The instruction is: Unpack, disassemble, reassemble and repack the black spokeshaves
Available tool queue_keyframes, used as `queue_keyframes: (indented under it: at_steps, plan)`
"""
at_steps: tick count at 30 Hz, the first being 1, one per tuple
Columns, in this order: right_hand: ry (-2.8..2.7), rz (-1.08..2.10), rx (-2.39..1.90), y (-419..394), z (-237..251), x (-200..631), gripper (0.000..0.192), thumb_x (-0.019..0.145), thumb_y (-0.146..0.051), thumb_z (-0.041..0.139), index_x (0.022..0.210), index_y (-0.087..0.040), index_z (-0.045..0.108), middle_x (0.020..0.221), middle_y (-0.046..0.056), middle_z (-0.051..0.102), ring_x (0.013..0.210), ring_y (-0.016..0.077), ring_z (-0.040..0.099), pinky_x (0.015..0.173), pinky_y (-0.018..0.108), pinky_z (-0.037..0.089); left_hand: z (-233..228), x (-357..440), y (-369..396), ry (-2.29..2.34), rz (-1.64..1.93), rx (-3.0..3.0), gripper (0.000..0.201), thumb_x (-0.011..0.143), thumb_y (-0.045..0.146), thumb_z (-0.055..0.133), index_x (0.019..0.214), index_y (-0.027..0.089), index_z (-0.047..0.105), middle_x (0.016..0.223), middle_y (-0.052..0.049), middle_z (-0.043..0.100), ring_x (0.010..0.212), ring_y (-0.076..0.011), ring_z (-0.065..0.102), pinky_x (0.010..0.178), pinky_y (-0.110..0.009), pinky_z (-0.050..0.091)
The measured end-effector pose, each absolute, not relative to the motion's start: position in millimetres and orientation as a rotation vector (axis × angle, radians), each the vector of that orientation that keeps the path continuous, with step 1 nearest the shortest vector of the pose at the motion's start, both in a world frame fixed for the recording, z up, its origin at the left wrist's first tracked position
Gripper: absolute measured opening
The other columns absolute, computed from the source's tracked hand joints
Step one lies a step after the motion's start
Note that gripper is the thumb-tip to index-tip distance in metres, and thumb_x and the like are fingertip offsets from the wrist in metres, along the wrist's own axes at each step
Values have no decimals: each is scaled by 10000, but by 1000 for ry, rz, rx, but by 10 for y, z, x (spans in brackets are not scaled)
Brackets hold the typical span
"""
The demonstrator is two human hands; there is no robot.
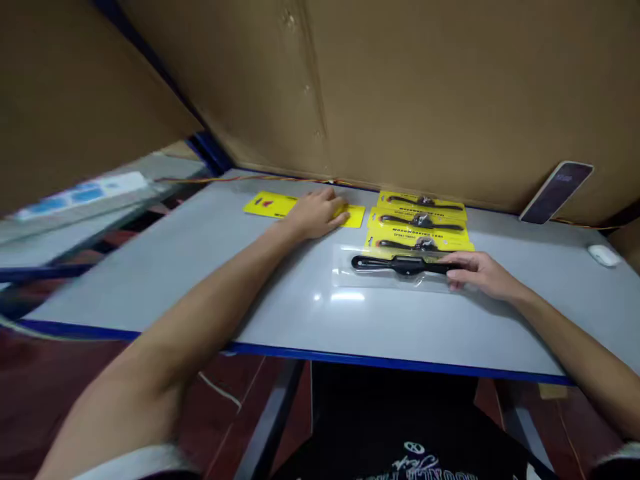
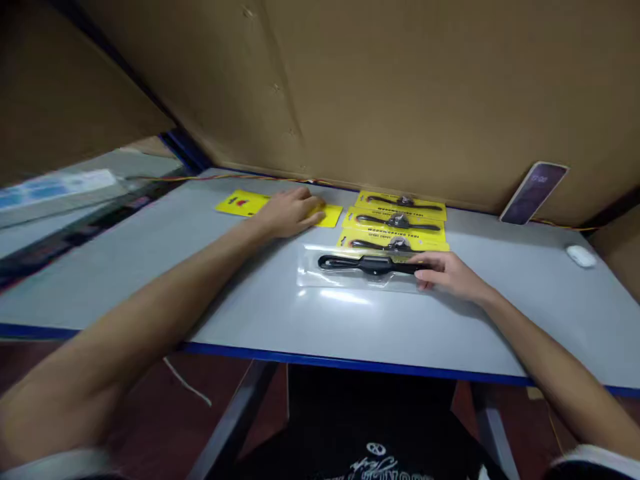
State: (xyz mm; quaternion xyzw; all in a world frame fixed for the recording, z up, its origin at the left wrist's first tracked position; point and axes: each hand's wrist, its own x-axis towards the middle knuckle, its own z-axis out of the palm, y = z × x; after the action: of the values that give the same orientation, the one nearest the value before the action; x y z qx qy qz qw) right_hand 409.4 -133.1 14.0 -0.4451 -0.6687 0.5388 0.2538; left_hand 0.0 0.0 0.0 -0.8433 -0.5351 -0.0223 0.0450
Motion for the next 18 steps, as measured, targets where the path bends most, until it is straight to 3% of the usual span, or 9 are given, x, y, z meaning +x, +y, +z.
queue_keyframes:
  at_steps: [5,10,15,18]
  plan:
    - [-1831,1429,-1259,-1300,100,4124,489,920,-496,808,1262,-146,797,787,50,775,682,186,729,662,330,577,-129,65,64,-1588,-143,-2618,662,1063,562,399,1504,132,642,1321,-240,640,1291,-425,582,1125,-567,478]
    - [-1797,1456,-1268,-1292,75,4132,446,915,-476,819,1249,-181,825,826,72,792,684,193,741,651,340,598,-173,25,77,-1566,-329,-2585,610,1034,605,465,1311,110,689,1279,-240,637,1242,-421,572,1127,-568,476]
    - [-1736,1447,-1234,-1319,77,4090,385,897,-418,838,1208,-192,839,863,82,805,731,197,743,638,335,609,32,58,10,-1531,-406,-2441,543,1073,616,480,1244,129,647,1307,-254,649,1269,-431,606,1101,-543,484]
    - [-1726,1450,-1214,-1326,81,4075,357,900,-395,835,1196,-197,845,897,88,807,767,202,742,646,339,621,182,77,-54,-1490,-390,-2445,483,1087,615,498,1177,164,646,1201,-226,707,1208,-411,670,1062,-518,492]
